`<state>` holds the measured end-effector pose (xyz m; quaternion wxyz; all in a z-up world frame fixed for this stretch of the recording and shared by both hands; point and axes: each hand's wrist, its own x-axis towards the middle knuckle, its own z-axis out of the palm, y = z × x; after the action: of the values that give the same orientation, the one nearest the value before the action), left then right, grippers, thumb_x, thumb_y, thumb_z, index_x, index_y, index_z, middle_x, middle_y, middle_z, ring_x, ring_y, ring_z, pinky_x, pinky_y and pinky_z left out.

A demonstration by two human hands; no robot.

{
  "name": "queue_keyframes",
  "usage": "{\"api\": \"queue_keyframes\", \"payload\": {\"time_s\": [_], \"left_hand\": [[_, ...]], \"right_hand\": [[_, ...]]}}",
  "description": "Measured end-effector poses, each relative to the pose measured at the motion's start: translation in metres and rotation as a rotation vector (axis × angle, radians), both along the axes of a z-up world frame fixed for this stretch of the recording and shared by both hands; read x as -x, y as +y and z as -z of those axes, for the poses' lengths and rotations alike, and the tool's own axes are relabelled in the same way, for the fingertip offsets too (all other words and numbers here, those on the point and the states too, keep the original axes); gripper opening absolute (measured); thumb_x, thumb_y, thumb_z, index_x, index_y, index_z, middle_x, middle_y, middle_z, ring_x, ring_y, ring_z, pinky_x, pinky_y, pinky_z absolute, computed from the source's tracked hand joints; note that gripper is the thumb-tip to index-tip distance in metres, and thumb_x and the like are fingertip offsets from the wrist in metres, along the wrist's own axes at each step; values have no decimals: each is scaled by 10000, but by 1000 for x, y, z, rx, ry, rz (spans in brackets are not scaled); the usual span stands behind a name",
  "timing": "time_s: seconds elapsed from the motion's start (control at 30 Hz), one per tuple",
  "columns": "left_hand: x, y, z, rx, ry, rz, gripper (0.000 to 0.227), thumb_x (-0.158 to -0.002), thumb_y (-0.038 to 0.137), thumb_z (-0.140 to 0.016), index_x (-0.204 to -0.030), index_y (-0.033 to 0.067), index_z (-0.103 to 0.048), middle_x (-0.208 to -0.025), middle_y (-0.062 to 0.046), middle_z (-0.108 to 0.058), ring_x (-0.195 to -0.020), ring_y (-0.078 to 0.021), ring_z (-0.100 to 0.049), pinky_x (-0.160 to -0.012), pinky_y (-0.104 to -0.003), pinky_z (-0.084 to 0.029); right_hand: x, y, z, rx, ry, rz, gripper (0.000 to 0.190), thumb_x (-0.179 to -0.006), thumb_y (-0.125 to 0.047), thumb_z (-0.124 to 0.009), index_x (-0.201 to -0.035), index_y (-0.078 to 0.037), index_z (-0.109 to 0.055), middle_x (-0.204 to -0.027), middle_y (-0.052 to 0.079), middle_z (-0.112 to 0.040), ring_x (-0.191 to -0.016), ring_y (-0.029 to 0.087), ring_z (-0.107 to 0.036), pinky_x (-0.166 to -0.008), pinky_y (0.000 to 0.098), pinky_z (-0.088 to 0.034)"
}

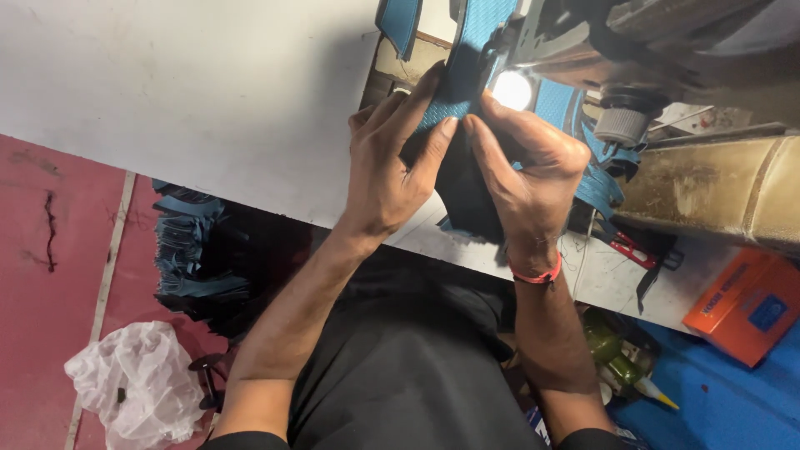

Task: Stitch blue mesh shoe components together using an industrial sewing machine.

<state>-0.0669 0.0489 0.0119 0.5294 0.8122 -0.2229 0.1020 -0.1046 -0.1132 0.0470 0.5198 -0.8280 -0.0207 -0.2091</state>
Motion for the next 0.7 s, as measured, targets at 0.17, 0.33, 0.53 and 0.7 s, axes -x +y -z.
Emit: {"api": "queue_keyframes", "payload": {"time_s": [0.17, 0.33, 0.53, 0.7], "left_hand": [[-9, -4, -2, -54, 20, -24, 469, -1087, 239, -688, -1510, 115, -528, -1163, 8, -731, -1046, -140, -673, -1071, -377, -392], [-15, -5, -4, -113, 62, -33, 507, -1057, 286, -706, -1507, 122, -539, -1180, -7, -720, -1168, -162, -616, -1126, -411, -353], [-3, -7, -10, -233, -180, -217, 587, -1047, 332, -729, -1539, 149, -467, -1484, -96, -498, -1448, -367, -363, -1245, -451, -184], [8, -8, 6, 147, 36, -122, 520, -1035, 224, -793, -1436, 113, -481, -1410, -109, -463, -1293, -243, -501, -1036, -349, -507]], "right_hand": [[-2, -2, -3, 8, 6, 2, 208, -992, 72, -812, -1187, 64, -739, -1087, 127, -786, -945, 108, -734, -847, 223, -582], [-1, -4, -2, 34, -3, 4, 204, -989, 70, -813, -1181, 67, -744, -1092, 130, -786, -963, 114, -738, -875, 232, -588], [-2, -1, -5, -2, 30, 23, 201, -988, 63, -810, -1179, 66, -750, -1033, 109, -786, -877, 78, -691, -795, 211, -561], [-2, 1, -4, -100, 67, 17, 198, -994, 77, -781, -1188, 80, -739, -1009, 111, -776, -882, 86, -706, -772, 204, -568]]}}
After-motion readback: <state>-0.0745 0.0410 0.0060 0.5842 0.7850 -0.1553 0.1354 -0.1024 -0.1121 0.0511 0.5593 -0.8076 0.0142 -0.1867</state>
